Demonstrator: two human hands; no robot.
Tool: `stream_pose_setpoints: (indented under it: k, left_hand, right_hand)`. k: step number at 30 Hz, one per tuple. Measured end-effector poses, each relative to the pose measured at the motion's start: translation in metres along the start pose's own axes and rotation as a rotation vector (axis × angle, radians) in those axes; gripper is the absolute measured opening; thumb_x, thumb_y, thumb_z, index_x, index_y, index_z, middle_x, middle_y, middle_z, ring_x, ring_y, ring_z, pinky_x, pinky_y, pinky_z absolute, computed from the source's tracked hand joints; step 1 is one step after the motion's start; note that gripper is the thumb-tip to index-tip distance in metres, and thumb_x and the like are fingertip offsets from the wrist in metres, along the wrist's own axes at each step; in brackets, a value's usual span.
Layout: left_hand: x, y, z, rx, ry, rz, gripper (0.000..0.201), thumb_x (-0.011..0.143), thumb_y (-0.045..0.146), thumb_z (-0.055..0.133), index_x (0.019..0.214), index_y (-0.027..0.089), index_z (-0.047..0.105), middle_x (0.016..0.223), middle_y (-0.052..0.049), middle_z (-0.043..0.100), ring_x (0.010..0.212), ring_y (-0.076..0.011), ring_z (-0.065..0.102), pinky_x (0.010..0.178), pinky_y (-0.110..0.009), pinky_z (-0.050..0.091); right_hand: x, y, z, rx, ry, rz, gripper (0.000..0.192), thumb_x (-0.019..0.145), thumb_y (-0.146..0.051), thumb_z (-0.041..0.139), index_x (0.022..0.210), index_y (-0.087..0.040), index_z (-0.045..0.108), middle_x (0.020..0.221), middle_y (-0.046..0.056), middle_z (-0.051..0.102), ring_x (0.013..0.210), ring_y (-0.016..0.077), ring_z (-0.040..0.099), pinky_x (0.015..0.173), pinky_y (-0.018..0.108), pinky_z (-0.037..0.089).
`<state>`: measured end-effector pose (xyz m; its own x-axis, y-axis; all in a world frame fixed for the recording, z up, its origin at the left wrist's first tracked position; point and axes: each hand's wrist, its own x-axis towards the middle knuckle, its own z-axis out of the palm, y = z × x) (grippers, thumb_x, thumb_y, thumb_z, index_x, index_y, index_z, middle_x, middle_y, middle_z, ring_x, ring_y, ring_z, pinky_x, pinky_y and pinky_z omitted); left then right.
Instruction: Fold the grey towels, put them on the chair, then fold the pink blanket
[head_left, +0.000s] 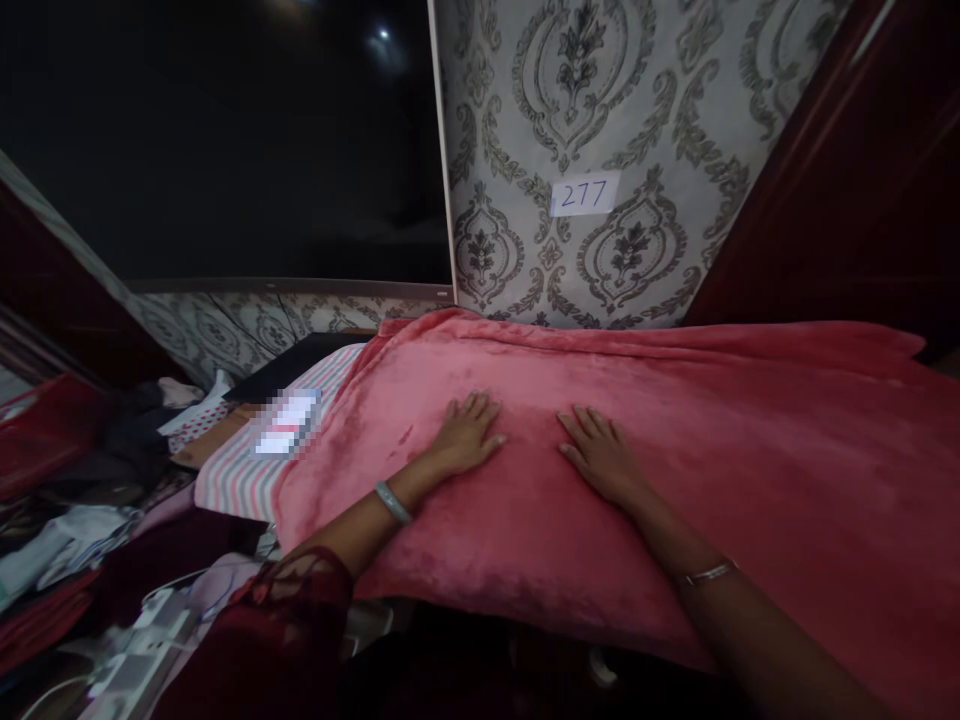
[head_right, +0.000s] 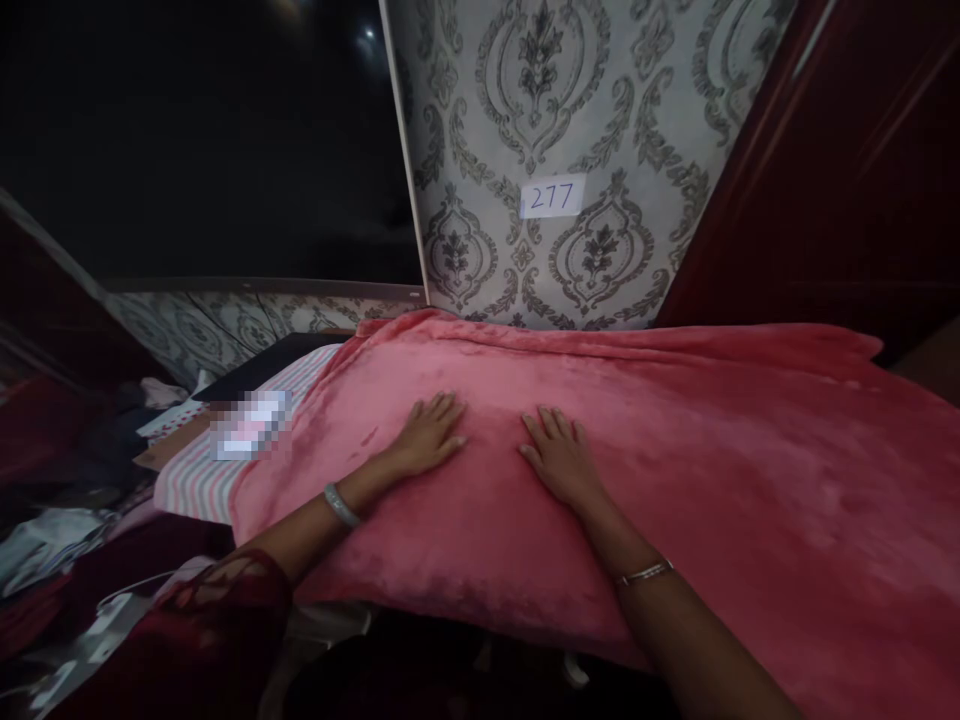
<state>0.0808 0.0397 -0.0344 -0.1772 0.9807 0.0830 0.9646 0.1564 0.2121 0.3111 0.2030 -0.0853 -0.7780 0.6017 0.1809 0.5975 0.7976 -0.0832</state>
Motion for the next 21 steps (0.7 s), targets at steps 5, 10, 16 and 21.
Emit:
stream_pose_setpoints:
  k: [5, 10, 16, 21]
  left_hand:
    - [-0.002, 0.012, 0.016, 0.063, -0.035, 0.0, 0.072, 0.098, 0.056, 0.043, 0.159, 0.02, 0.032, 0.168, -0.018, 0.02, 0.156, -0.0363, 0.015, 0.122, -0.067, 0.01]
    - [-0.033, -0.005, 0.012, 0.036, 0.01, -0.079, 0.068, 0.095, 0.056, 0.05, 0.156, 0.029, 0.038, 0.168, -0.013, 0.023, 0.155, -0.0377, 0.018, 0.121, -0.068, 0.012]
    - [-0.081, -0.034, 0.007, -0.016, 0.128, -0.249, 0.06, 0.091, 0.056, 0.057, 0.146, 0.031, 0.053, 0.165, -0.014, 0.032, 0.154, -0.0388, 0.023, 0.12, -0.068, 0.013]
    - [-0.104, -0.055, 0.01, -0.124, 0.251, -0.304, 0.059, 0.085, 0.06, 0.063, 0.134, 0.027, 0.064, 0.157, -0.018, 0.044, 0.151, -0.0398, 0.029, 0.121, -0.064, 0.015]
  right_hand:
    - [-0.001, -0.001, -0.004, 0.005, -0.037, 0.01, 0.062, 0.104, -0.052, 0.026, 0.16, -0.026, 0.035, 0.167, 0.008, 0.024, 0.154, 0.0302, 0.021, 0.121, 0.057, 0.02]
    - [0.0, -0.001, -0.002, 0.014, -0.035, 0.013, 0.062, 0.104, -0.052, 0.026, 0.159, -0.027, 0.036, 0.167, 0.008, 0.025, 0.154, 0.0313, 0.019, 0.121, 0.059, 0.02]
    - [0.0, 0.003, 0.002, 0.029, -0.02, -0.001, 0.062, 0.103, -0.053, 0.025, 0.159, -0.029, 0.035, 0.167, 0.007, 0.025, 0.154, 0.0309, 0.019, 0.121, 0.058, 0.021]
    - [0.001, 0.004, 0.001, 0.031, -0.004, 0.002, 0.062, 0.103, -0.054, 0.025, 0.159, -0.029, 0.036, 0.167, 0.007, 0.026, 0.153, 0.0318, 0.022, 0.12, 0.057, 0.022]
